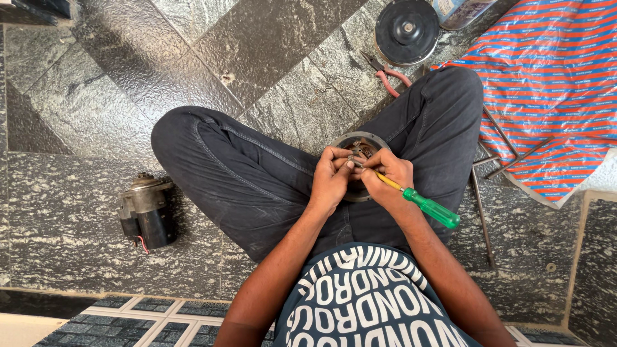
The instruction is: The person sits on the floor and uses a screwdriver to adjust internal components within a circular metal housing. They then place a cover and a metal grate on top of the housing.
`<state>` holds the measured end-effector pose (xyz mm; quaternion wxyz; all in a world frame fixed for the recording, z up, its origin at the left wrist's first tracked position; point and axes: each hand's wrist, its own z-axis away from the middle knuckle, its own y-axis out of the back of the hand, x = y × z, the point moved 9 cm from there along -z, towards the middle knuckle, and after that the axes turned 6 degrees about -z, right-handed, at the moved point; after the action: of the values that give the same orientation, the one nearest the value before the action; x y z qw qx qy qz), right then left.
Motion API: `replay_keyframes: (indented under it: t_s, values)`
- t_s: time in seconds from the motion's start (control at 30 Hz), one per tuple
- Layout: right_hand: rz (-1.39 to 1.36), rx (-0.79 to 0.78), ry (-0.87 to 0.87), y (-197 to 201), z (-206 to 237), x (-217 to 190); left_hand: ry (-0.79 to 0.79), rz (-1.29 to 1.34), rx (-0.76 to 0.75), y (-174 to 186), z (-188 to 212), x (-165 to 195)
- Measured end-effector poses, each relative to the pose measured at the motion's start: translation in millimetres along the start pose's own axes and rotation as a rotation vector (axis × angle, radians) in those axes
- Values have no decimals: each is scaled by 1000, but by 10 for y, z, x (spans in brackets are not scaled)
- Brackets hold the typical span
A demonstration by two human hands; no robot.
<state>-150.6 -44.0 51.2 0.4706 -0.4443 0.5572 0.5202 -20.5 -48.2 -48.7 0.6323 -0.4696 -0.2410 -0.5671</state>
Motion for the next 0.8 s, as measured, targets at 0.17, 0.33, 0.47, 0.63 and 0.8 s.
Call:
replay_keyframes:
  t_s: [0.17,0.33,0.47,0.63,0.8]
  values:
    - [-11,-41,86,-29,-13,-73,9,-9,6,2,10,12]
    - [-5,-30,98,-24,-13,-97,21,-23,12,9,16,21]
    - [10,-40,98,-30,-12,-101,16,-22,9,3,8,13]
    - [-12,-50,106,-51,-16,-113,13,-22,8,8,3,-11]
    - [-8,-73,105,-60,-19,-136,-8,-43,5,6,12,3]
